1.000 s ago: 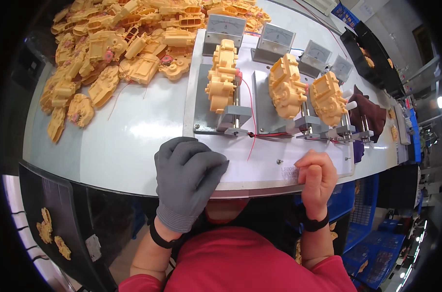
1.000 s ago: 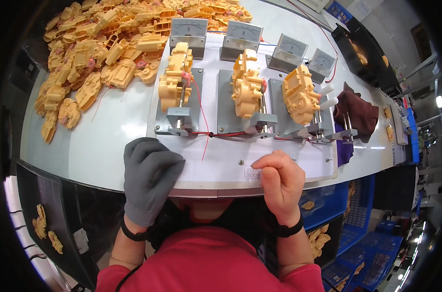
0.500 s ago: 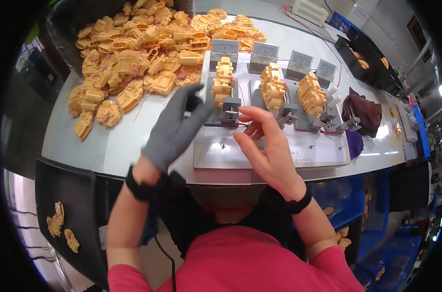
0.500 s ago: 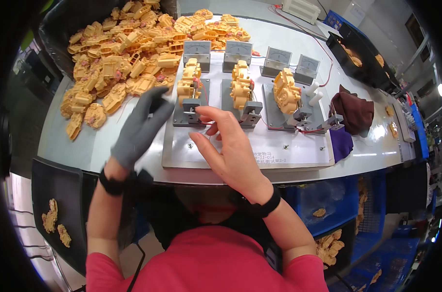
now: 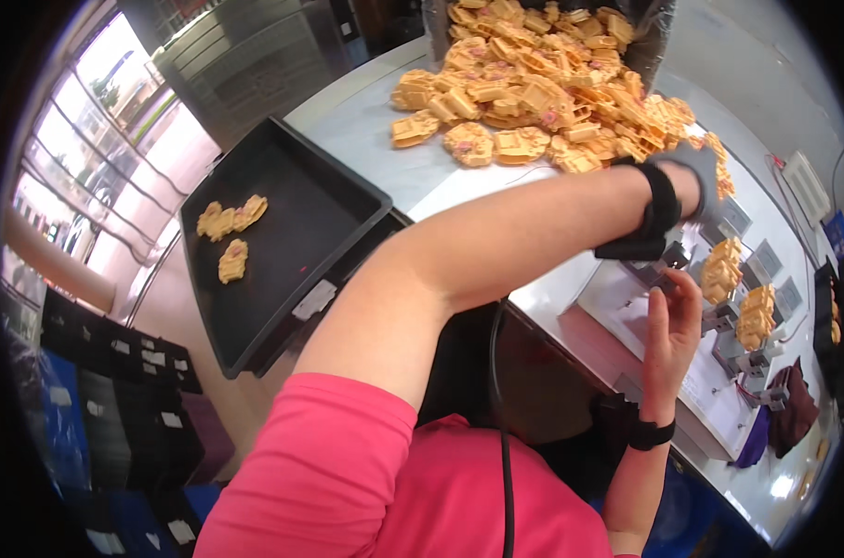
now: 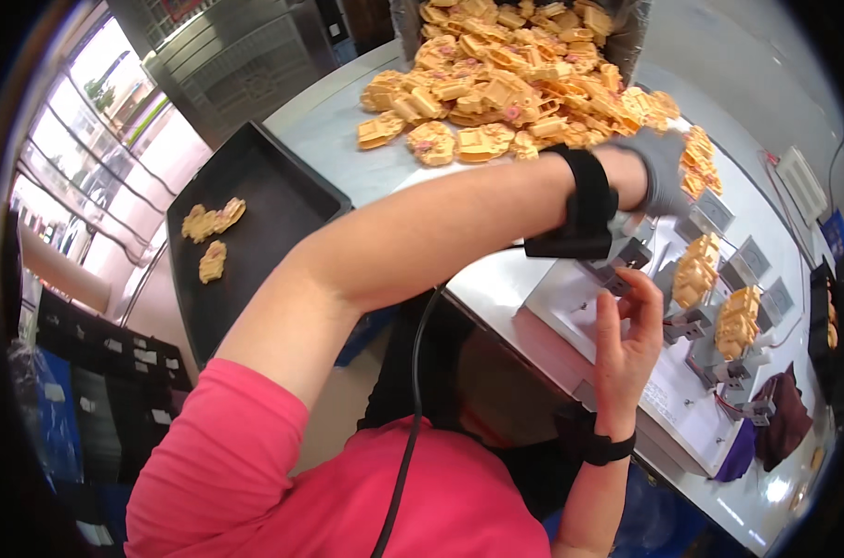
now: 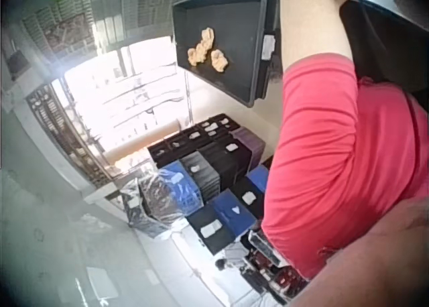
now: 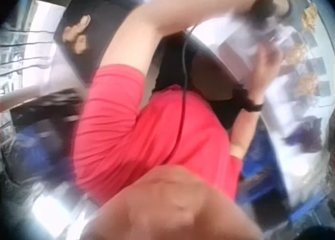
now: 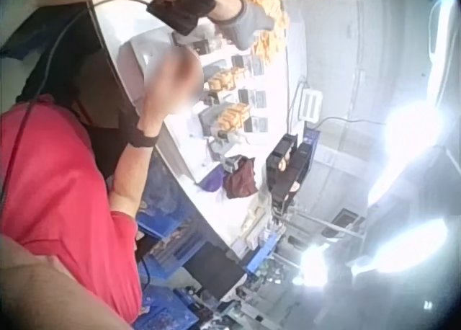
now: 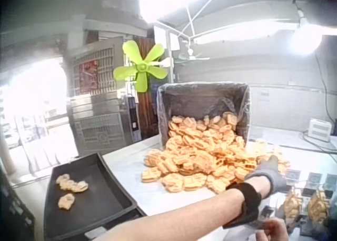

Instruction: The person places yellow plastic toy components onto a testing rig with three slots. They connect red and black wires to the components and operate the rig's switches. The person removes the components, wipes the rig with a purple cloth, and repeats the process with new components.

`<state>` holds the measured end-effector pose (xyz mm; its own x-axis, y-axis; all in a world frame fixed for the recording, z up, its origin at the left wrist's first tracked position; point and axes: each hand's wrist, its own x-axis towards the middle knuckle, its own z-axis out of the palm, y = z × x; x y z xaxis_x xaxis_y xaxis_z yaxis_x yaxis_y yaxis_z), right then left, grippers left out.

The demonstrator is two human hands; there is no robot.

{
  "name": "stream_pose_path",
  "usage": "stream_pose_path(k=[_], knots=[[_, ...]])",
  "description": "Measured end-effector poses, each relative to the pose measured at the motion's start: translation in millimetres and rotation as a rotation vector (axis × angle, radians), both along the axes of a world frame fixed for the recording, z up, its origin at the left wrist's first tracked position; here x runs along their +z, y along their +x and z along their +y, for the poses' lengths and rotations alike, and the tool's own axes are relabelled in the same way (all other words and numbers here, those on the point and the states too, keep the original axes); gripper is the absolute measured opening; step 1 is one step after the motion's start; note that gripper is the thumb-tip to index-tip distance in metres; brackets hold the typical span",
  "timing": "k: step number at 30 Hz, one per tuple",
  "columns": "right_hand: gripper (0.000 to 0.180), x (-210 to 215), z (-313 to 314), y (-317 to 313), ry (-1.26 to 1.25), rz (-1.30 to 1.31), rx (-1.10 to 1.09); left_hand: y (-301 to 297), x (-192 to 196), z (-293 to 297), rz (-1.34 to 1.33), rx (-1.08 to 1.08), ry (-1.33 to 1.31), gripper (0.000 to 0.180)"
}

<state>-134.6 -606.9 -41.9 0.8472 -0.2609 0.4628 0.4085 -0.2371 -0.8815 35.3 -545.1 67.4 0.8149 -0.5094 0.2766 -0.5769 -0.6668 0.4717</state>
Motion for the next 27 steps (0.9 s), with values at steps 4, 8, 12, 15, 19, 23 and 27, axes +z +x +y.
stream_pose_path(k=[4, 8, 12, 15, 19, 23, 27], knots=[[0.035, 2.7, -18.9, -7.1, -0.057, 0.03, -0.097, 24.7, 36.4, 72.1, 0.028, -0.11, -0.118, 0.069], [0.042, 13.5, -10.8, -3.3, -0.194, -0.03, -0.099, 41.3, -10.1, 299.2, 0.253, 0.014, -0.432, 0.072], [0.049, 12.2, -1.4, 2.5, -0.173, -0.085, -0.044, 6.0, -88.3, 548.3, 0.486, 0.785, -0.452, 0.031], [0.051, 11.4, -8.3, 0.7, -0.158, -0.11, -0.067, 12.9, -148.4, 712.6, 0.362, 0.816, 0.643, 0.038], [0.051, 15.7, -13.1, -17.3, -0.198, -0.077, -0.04, 12.8, -177.6, 769.0, 0.425, 1.091, 0.37, 0.051], [0.039, 19.7, -38.4, -44.1, -0.457, -0.022, -0.217, 37.5, -115.0, 522.2, 0.025, 0.731, 0.012, 0.061], [0.014, 21.2, -70.9, -66.0, -0.65, 0.096, -0.4, -21.0, -59.2, 235.0, 0.02, 0.154, -0.264, 0.048]])
